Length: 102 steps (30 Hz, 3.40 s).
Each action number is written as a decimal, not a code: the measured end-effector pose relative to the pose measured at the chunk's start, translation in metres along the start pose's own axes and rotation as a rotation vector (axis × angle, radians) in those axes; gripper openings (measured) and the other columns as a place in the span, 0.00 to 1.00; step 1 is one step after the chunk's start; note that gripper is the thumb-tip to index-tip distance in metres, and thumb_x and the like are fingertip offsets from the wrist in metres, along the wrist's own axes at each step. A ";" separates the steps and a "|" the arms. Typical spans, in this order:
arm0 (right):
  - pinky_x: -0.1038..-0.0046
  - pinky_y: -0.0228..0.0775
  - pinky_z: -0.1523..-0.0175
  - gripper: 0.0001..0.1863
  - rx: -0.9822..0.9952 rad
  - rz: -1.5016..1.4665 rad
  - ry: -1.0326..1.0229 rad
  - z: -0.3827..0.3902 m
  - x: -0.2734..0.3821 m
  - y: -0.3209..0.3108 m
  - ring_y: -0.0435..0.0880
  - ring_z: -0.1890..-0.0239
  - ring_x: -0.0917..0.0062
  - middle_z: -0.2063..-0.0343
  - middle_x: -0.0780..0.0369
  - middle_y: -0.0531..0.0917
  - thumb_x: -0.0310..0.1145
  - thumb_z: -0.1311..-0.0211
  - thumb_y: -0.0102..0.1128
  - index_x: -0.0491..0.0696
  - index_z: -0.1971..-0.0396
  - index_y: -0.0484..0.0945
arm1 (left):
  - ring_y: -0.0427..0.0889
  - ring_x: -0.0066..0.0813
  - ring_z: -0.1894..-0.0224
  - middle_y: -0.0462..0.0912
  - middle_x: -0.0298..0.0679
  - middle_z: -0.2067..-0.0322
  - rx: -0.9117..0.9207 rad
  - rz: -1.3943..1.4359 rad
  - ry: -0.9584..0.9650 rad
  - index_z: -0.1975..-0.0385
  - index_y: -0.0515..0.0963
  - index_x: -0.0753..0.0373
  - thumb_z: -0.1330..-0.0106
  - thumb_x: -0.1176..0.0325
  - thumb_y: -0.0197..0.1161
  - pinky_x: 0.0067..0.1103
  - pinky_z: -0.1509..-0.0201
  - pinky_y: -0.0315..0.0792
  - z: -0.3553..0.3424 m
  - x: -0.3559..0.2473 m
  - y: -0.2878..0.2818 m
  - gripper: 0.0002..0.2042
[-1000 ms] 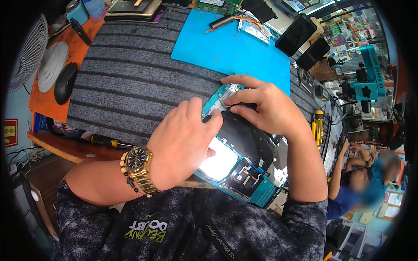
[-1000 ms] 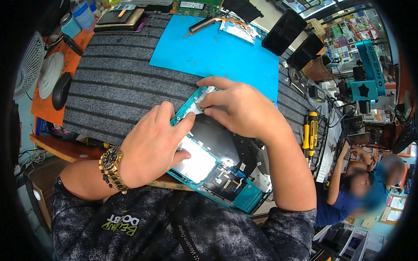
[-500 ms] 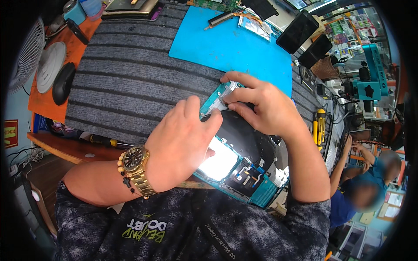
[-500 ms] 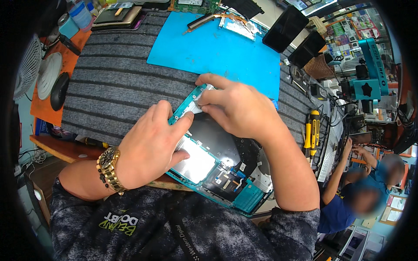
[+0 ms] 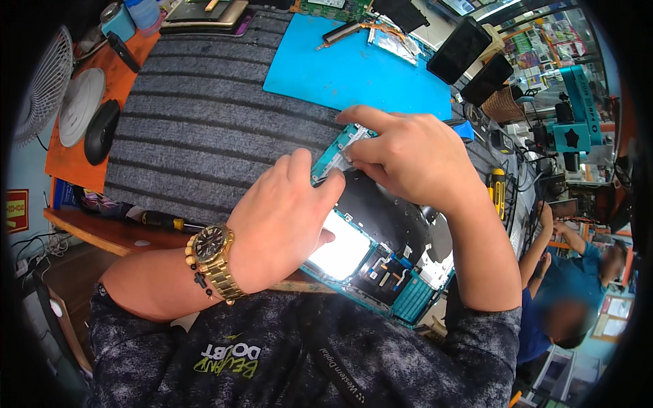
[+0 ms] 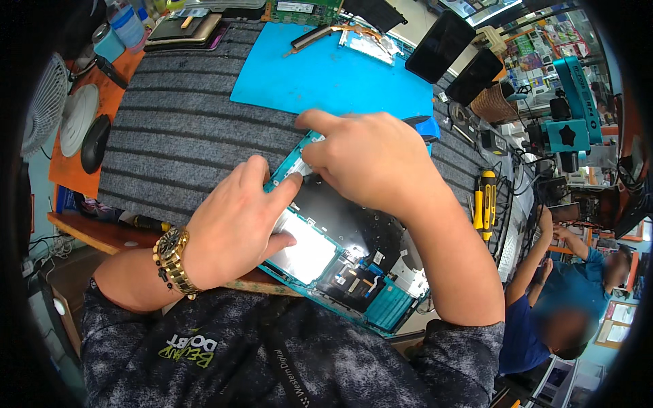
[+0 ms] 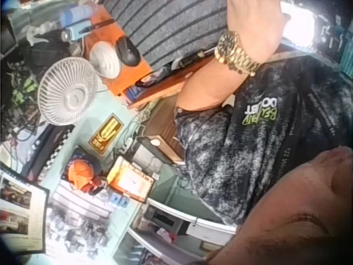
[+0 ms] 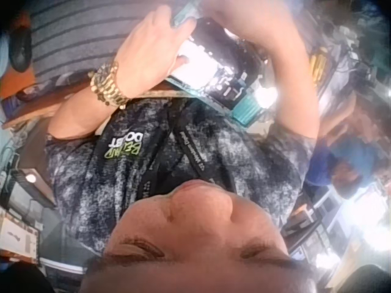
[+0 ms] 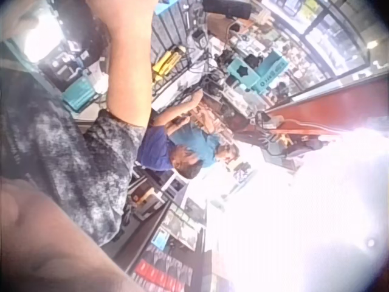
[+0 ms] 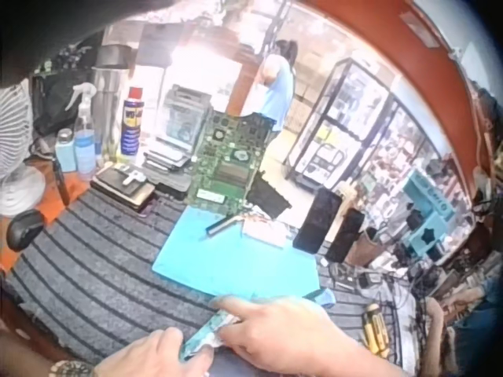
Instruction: The person repairs a laptop by using a small tool to lift and disconnect internal ribbon cables and wires from the motherboard.
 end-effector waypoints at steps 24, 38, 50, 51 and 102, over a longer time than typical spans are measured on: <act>0.61 0.92 0.40 0.09 -0.072 -0.554 0.049 0.012 -0.023 0.028 0.98 0.42 0.58 0.32 0.56 0.93 0.25 0.27 0.81 0.46 0.50 0.98 | 0.82 0.55 0.44 0.75 0.52 0.48 0.006 -0.013 -0.005 0.27 0.80 0.66 0.39 0.63 0.92 0.44 0.39 0.82 0.000 0.000 -0.001 0.40; 0.57 0.90 0.39 0.08 -0.098 -0.582 0.032 0.013 -0.024 0.031 0.97 0.43 0.55 0.32 0.59 0.92 0.28 0.26 0.80 0.47 0.51 0.97 | 0.83 0.54 0.43 0.78 0.52 0.47 0.015 -0.004 -0.009 0.31 0.81 0.67 0.37 0.63 0.89 0.43 0.37 0.82 0.000 -0.002 -0.002 0.36; 0.61 0.92 0.49 0.07 -0.104 -0.452 0.120 0.019 -0.012 0.034 0.99 0.49 0.59 0.32 0.58 0.92 0.27 0.24 0.79 0.48 0.51 0.96 | 0.82 0.56 0.44 0.74 0.52 0.49 -0.019 0.001 0.011 0.27 0.80 0.66 0.40 0.65 0.92 0.44 0.39 0.82 0.001 -0.001 0.001 0.40; 0.59 0.92 0.47 0.07 -0.106 -0.462 0.118 0.018 -0.013 0.035 0.99 0.49 0.58 0.32 0.60 0.92 0.28 0.24 0.78 0.50 0.51 0.96 | 0.82 0.56 0.44 0.74 0.52 0.49 -0.015 0.001 0.008 0.27 0.80 0.66 0.40 0.65 0.92 0.44 0.39 0.82 0.001 -0.001 0.001 0.40; 0.58 0.80 0.40 0.22 -0.094 -0.344 0.488 0.045 -0.083 0.024 0.86 0.51 0.56 0.56 0.49 0.85 0.39 0.08 0.62 0.42 0.31 0.92 | 0.83 0.53 0.43 0.77 0.52 0.46 -0.008 -0.001 0.017 0.25 0.79 0.67 0.36 0.62 0.90 0.42 0.36 0.81 0.003 0.001 -0.001 0.40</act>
Point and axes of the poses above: each hand's wrist, its own z-axis away from the middle knuckle, its own y-axis out of the palm, x = y × z, the point moved 3 cm from there along -z, towards the middle knuckle
